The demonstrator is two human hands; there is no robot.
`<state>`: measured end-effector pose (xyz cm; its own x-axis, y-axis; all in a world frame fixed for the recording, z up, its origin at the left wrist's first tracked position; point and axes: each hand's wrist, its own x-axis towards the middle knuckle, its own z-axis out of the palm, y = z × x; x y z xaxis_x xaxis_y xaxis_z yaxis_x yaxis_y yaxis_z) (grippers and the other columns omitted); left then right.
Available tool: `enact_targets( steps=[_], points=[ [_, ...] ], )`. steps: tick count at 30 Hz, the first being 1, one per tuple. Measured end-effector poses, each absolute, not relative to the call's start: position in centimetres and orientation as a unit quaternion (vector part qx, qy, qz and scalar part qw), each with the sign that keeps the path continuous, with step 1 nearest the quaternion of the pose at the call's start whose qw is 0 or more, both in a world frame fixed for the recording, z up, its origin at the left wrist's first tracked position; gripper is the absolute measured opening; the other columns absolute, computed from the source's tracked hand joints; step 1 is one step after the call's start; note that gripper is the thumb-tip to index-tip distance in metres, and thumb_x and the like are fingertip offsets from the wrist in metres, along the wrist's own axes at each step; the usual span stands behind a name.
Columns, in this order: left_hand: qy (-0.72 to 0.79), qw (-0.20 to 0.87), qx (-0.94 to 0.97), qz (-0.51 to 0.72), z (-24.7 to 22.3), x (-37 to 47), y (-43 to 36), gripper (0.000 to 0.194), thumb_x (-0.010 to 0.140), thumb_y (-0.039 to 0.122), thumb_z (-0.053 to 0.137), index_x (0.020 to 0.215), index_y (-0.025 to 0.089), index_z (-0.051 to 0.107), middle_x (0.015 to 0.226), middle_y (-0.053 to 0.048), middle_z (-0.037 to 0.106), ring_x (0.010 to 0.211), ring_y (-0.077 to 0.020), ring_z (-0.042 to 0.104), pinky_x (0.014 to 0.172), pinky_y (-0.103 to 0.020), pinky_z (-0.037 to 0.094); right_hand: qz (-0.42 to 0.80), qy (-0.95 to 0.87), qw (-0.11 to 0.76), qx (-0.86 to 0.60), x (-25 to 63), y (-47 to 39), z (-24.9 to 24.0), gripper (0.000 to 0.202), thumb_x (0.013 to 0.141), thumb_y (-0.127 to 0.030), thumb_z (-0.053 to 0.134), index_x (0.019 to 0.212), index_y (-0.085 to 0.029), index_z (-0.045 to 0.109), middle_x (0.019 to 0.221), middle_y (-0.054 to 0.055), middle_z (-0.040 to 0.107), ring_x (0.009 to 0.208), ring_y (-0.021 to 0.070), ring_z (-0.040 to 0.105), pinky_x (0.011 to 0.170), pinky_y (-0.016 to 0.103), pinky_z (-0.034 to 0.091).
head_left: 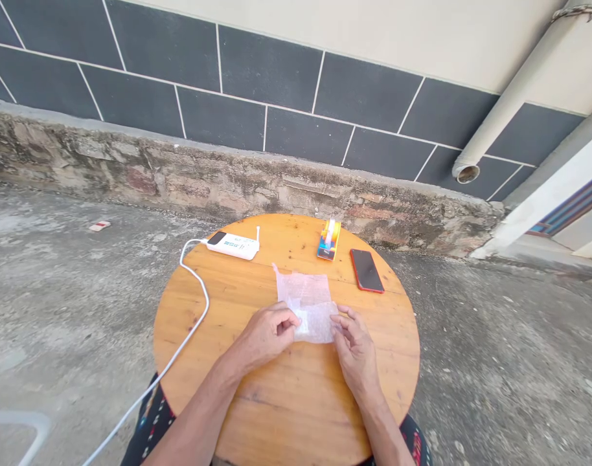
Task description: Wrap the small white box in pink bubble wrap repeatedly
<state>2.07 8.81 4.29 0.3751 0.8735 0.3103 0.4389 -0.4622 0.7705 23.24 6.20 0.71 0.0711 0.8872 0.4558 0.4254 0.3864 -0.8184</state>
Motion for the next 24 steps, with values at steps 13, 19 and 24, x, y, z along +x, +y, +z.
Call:
enact_targets(
  steps=[13,19,24],
  points=[
    [0.422,0.304,0.772,0.366,4.2,2.0,8.8,0.021,0.075,0.010,0.047,0.077,0.019,0.066,0.072,0.001,0.056,0.065,-0.0115,0.050,0.059,-0.022,0.036,0.157,-0.703,0.482,-0.499,21.2,5.6,2.8,0.020,0.091,-0.018,0.046,0.097,-0.022,0.064,0.125,0.012,0.051,0.115,0.0224,0.053,0.078,0.030,0.049],
    [0.429,0.302,0.775,0.353,4.6,2.0,8.7,0.021,0.075,0.010,0.046,0.073,0.020,0.064,0.071,0.001,0.054,0.063,-0.0113,0.048,0.057,-0.021,0.035,0.155,-0.696,0.479,-0.511,20.0,6.0,3.6,0.023,0.090,-0.017,0.044,0.094,-0.022,0.066,0.124,0.013,0.053,0.114,0.0241,0.055,0.064,0.027,0.049],
    [0.436,0.284,0.779,0.349,4.6,2.0,8.7,0.022,0.071,0.007,0.045,0.070,0.019,0.063,0.069,0.002,0.052,0.061,-0.0107,0.046,0.055,-0.021,0.033,0.143,-0.704,0.502,-0.482,18.7,6.3,4.0,0.027,0.089,-0.013,0.042,0.090,-0.022,0.068,0.107,0.011,0.062,0.120,0.0247,0.049,0.070,0.029,0.050]
  ],
)
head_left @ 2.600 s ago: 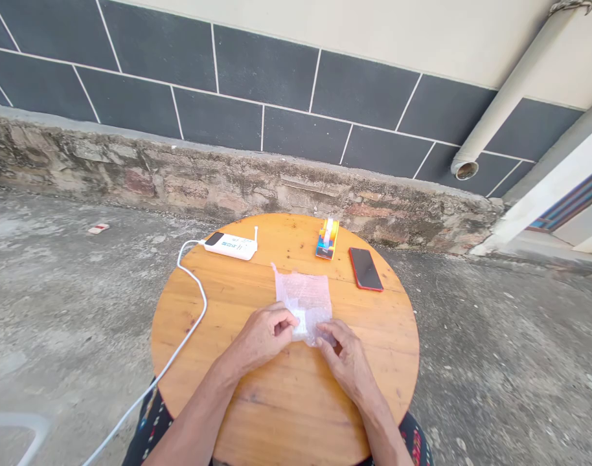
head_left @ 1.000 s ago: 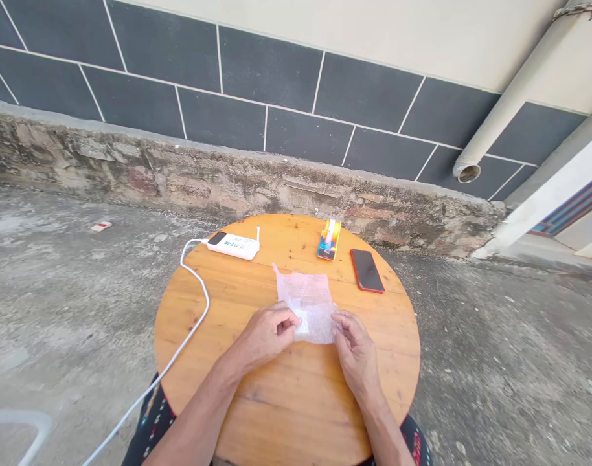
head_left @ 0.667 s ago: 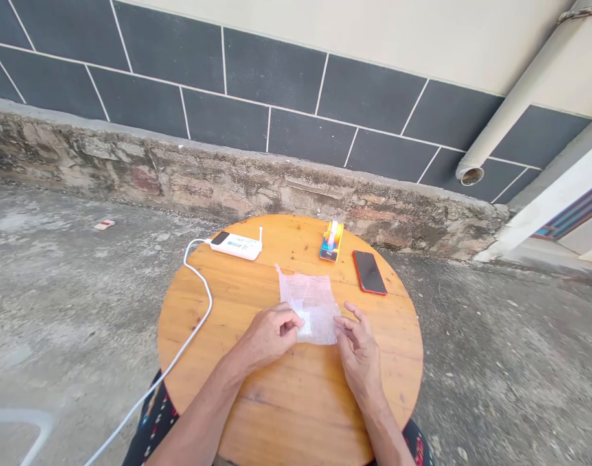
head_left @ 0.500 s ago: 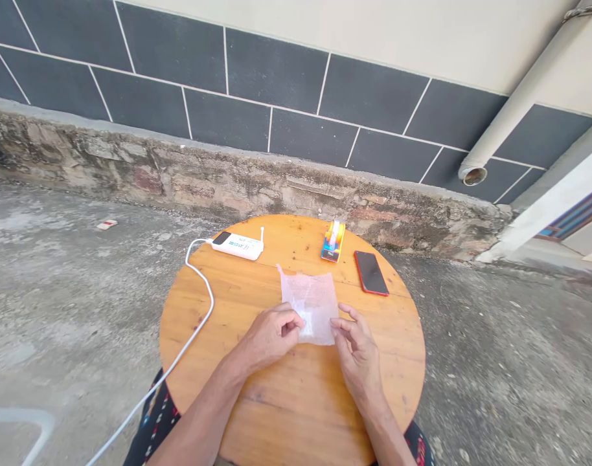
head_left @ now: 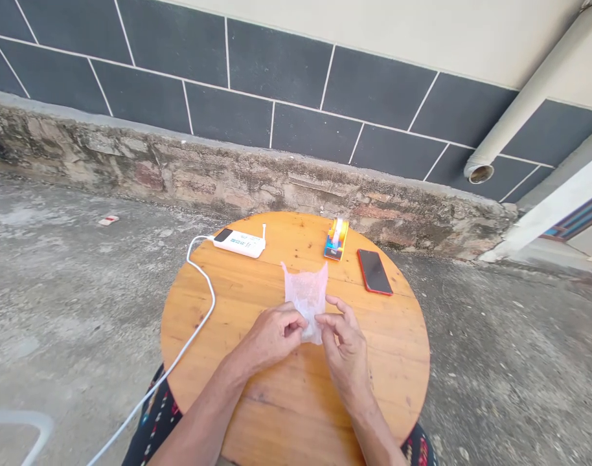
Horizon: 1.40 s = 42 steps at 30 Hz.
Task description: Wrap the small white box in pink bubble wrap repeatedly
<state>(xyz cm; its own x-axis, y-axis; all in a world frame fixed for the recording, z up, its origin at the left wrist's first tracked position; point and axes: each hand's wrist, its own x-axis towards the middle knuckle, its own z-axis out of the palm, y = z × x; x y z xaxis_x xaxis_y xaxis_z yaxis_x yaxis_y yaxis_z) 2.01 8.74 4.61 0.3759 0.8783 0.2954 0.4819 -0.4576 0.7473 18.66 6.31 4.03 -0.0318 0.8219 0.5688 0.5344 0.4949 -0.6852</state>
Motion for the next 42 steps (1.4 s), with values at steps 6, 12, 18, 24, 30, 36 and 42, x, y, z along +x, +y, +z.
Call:
enact_targets(
  steps=[6,12,18,24,30,36,42],
  points=[
    [0.427,0.278,0.786,0.349,4.6,1.9,8.8,0.022,0.071,0.005,0.045,0.070,0.019,0.062,0.069,0.002,0.052,0.061,-0.0102,0.046,0.056,-0.021,0.033,0.138,-0.682,0.518,-0.497,17.4,6.8,3.7,0.026,0.088,-0.013,0.043,0.086,-0.021,0.067,0.117,0.013,0.057,0.105,0.0225,0.059,0.066,0.029,0.049],
    [0.424,0.289,0.780,0.358,4.5,1.9,8.8,0.022,0.072,0.004,0.045,0.069,0.019,0.061,0.071,0.002,0.053,0.062,-0.0100,0.046,0.057,-0.021,0.033,0.151,-0.685,0.509,-0.499,16.8,6.7,3.5,0.027,0.089,-0.013,0.041,0.086,-0.021,0.066,0.109,0.011,0.060,0.116,0.0235,0.053,0.077,0.031,0.051],
    [0.406,0.326,0.770,0.369,4.9,2.1,8.7,0.018,0.077,0.010,0.048,0.067,0.018,0.060,0.073,0.001,0.056,0.066,-0.0109,0.049,0.059,-0.022,0.035,0.190,-0.691,0.510,-0.476,16.5,5.6,3.5,0.031,0.089,-0.017,0.046,0.118,-0.020,0.055,0.143,0.014,0.034,0.128,0.0254,0.043,0.093,0.037,0.049],
    [0.409,0.341,0.759,0.374,4.9,2.0,8.8,0.020,0.071,0.006,0.047,0.069,0.018,0.062,0.073,0.001,0.056,0.067,-0.0113,0.050,0.060,-0.022,0.036,0.165,-0.743,0.469,-0.447,16.6,5.0,3.5,0.050,0.088,-0.011,0.039,0.137,-0.022,0.036,0.153,0.011,0.015,0.140,0.0258,0.023,0.109,0.047,0.032],
    [0.441,0.362,0.726,0.383,5.2,2.0,8.6,0.014,0.073,0.012,0.050,0.068,0.016,0.063,0.071,0.000,0.059,0.064,-0.0111,0.052,0.058,-0.021,0.038,0.125,-0.772,0.441,-0.441,16.7,4.9,3.2,0.060,0.085,-0.006,0.036,0.143,-0.017,0.027,0.154,0.013,0.011,0.142,0.0274,0.016,0.110,0.049,0.029],
    [0.485,0.323,0.706,0.402,5.0,2.9,8.6,0.023,0.078,0.021,0.052,0.055,0.017,0.053,0.059,0.003,0.051,0.056,-0.0090,0.045,0.054,-0.021,0.032,0.130,-0.781,0.435,-0.429,16.6,5.1,3.1,0.061,0.085,-0.005,0.034,0.144,-0.017,0.024,0.155,0.013,0.009,0.141,0.0261,0.018,0.108,0.046,0.035],
    [0.507,0.285,0.714,0.389,4.2,3.2,8.8,0.020,0.073,0.014,0.049,0.054,0.017,0.046,0.060,0.004,0.047,0.055,-0.0084,0.043,0.053,-0.022,0.028,0.072,-0.753,0.421,-0.500,18.7,4.5,3.7,0.048,0.088,-0.013,0.042,0.135,-0.018,0.038,0.143,0.014,0.036,0.134,0.0256,0.034,0.106,0.047,0.036]
  ],
)
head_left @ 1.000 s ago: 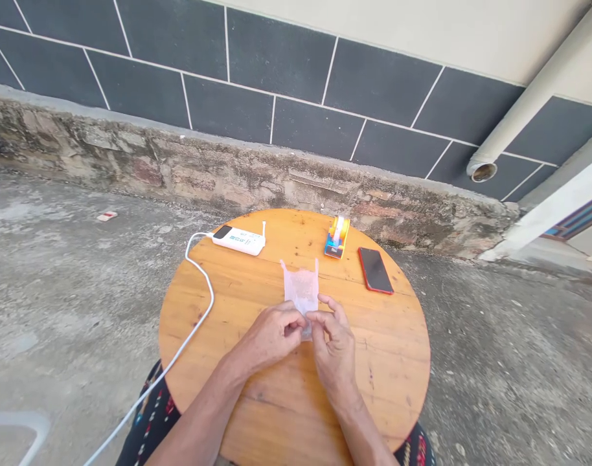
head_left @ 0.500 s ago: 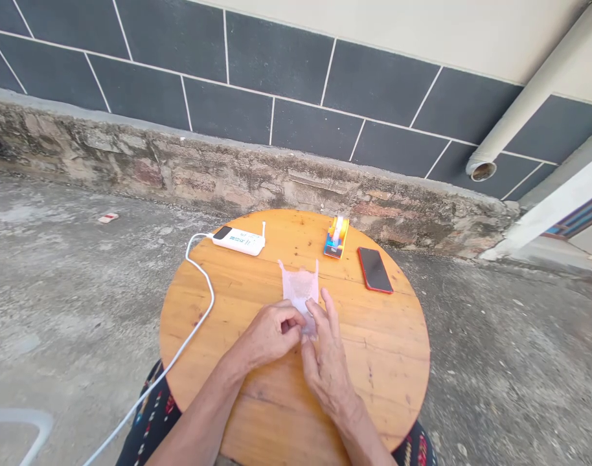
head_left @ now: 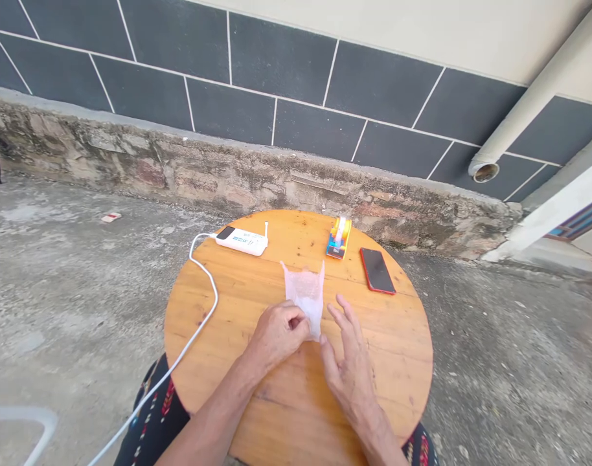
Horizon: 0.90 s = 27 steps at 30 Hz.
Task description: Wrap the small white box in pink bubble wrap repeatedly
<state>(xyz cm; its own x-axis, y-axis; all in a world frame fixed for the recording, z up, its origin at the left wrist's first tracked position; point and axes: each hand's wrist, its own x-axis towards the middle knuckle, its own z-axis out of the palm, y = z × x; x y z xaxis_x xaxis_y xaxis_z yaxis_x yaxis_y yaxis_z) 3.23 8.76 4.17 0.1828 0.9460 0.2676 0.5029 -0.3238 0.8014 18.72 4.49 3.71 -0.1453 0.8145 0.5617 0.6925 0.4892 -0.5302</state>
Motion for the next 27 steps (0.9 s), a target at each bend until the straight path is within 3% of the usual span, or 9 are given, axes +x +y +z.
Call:
enact_targets(
  steps=[3,6,10,14,27],
  points=[
    [0.503,0.282,0.719,0.388,4.2,3.2,8.7,0.020,0.074,0.014,0.049,0.054,0.017,0.046,0.060,0.004,0.047,0.056,-0.0086,0.043,0.053,-0.022,0.028,0.049,-0.756,0.376,-0.534,19.6,4.4,3.7,0.037,0.084,-0.022,0.055,0.121,-0.020,0.052,0.121,0.012,0.057,0.114,0.0267,0.052,0.097,0.046,0.043],
    [0.490,0.292,0.723,0.389,4.5,2.9,8.7,0.019,0.074,0.015,0.049,0.055,0.017,0.046,0.061,0.004,0.046,0.057,-0.0088,0.043,0.054,-0.022,0.030,0.051,-0.768,0.349,-0.535,19.4,4.9,3.3,0.024,0.082,-0.022,0.058,0.106,-0.020,0.062,0.106,0.010,0.063,0.099,0.0261,0.058,0.085,0.042,0.047],
    [0.454,0.320,0.746,0.368,5.0,2.4,8.5,0.011,0.070,0.010,0.050,0.063,0.018,0.055,0.066,0.003,0.048,0.059,-0.0094,0.045,0.053,-0.021,0.033,0.050,-0.758,0.382,-0.526,18.7,5.6,3.0,0.018,0.086,-0.017,0.051,0.095,-0.019,0.066,0.099,0.009,0.064,0.092,0.0236,0.059,0.078,0.037,0.046],
    [0.454,0.291,0.769,0.343,5.1,2.1,8.0,0.019,0.070,0.007,0.049,0.072,0.019,0.063,0.074,0.002,0.053,0.062,-0.0103,0.049,0.057,-0.022,0.035,0.094,-0.728,0.428,-0.527,18.7,5.5,3.0,0.020,0.090,-0.018,0.047,0.093,-0.019,0.067,0.097,0.008,0.064,0.090,0.0205,0.060,0.079,0.033,0.046],
    [0.457,0.227,0.778,0.366,4.3,2.7,7.1,0.024,0.079,0.009,0.045,0.080,0.020,0.066,0.090,-0.002,0.054,0.075,-0.0116,0.056,0.070,-0.023,0.044,0.097,-0.693,0.460,-0.547,18.5,5.5,2.9,0.014,0.088,-0.023,0.051,0.078,-0.019,0.060,0.079,0.002,0.062,0.075,0.0172,0.058,0.070,0.028,0.042]
  ],
)
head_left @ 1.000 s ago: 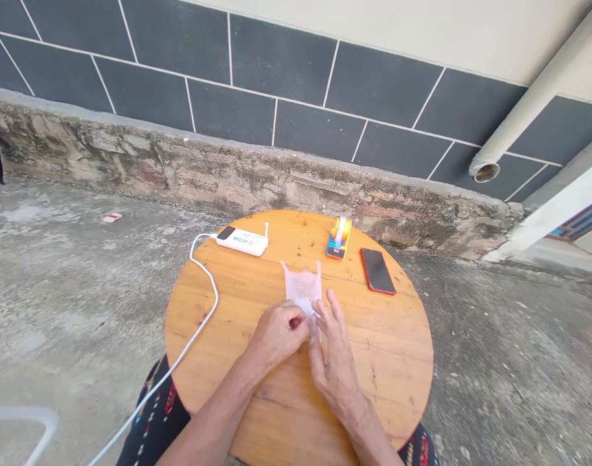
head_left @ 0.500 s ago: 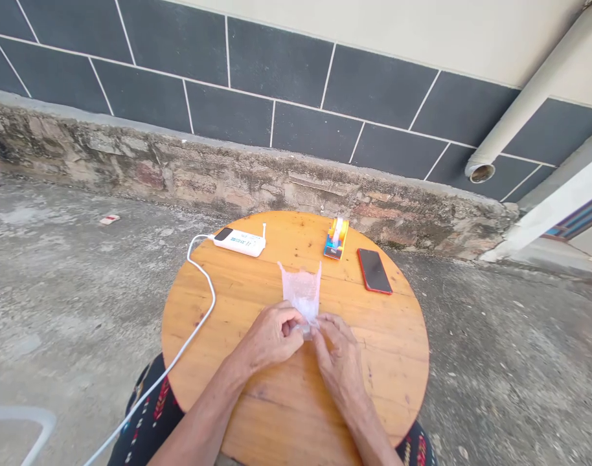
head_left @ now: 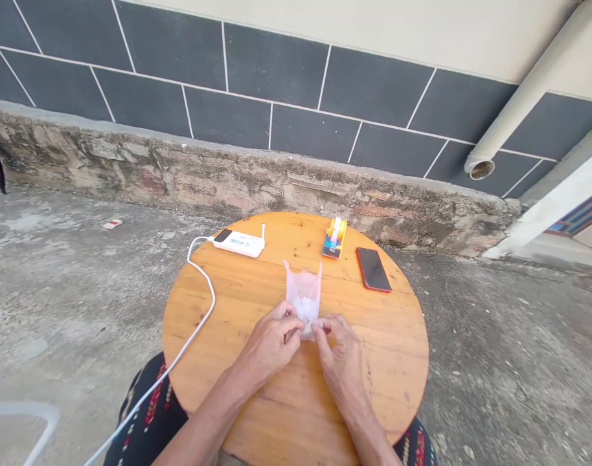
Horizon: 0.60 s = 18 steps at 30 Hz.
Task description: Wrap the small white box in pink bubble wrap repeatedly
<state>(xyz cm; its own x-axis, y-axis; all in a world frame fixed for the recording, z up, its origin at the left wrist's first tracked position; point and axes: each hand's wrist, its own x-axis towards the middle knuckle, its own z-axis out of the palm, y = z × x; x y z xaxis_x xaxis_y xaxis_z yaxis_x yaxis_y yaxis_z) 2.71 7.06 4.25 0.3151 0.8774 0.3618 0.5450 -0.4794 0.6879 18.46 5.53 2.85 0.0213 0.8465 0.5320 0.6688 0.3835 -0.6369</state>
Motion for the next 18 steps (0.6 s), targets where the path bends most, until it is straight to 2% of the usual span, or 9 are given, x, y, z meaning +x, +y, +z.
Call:
enact_targets(
  steps=[6,11,15,18],
  points=[
    [0.447,0.220,0.788,0.361,4.07,2.62,6.97,0.029,0.078,0.006,0.043,0.083,0.021,0.068,0.092,-0.003,0.057,0.079,-0.0129,0.056,0.070,-0.023,0.044,0.068,-0.709,0.420,-0.562,18.06,5.56,3.26,0.015,0.088,-0.021,0.050,0.074,-0.019,0.056,0.073,0.001,0.059,0.069,0.0159,0.056,0.065,0.026,0.041],
    [0.433,0.232,0.790,0.368,4.25,2.49,6.92,0.030,0.076,0.004,0.043,0.080,0.020,0.067,0.092,-0.003,0.059,0.082,-0.0139,0.058,0.074,-0.024,0.045,0.046,-0.736,0.384,-0.556,17.69,6.02,3.53,0.021,0.090,-0.018,0.046,0.077,-0.020,0.063,0.075,0.003,0.058,0.069,0.0160,0.055,0.064,0.026,0.042],
    [0.435,0.247,0.770,0.397,4.65,2.39,6.54,0.028,0.074,0.003,0.044,0.085,0.020,0.064,0.089,-0.003,0.062,0.083,-0.0151,0.058,0.076,-0.026,0.044,0.055,-0.744,0.376,-0.549,17.64,5.96,3.28,0.023,0.090,-0.018,0.045,0.080,-0.020,0.065,0.077,0.004,0.057,0.071,0.0168,0.054,0.064,0.027,0.041],
    [0.459,0.254,0.750,0.402,4.86,2.25,6.14,0.024,0.074,0.006,0.046,0.087,0.020,0.061,0.084,-0.002,0.063,0.079,-0.0158,0.058,0.070,-0.026,0.044,0.030,-0.760,0.344,-0.550,17.55,5.45,3.44,0.022,0.091,-0.019,0.045,0.083,-0.020,0.066,0.078,0.005,0.057,0.073,0.0184,0.053,0.066,0.030,0.039]
  ],
)
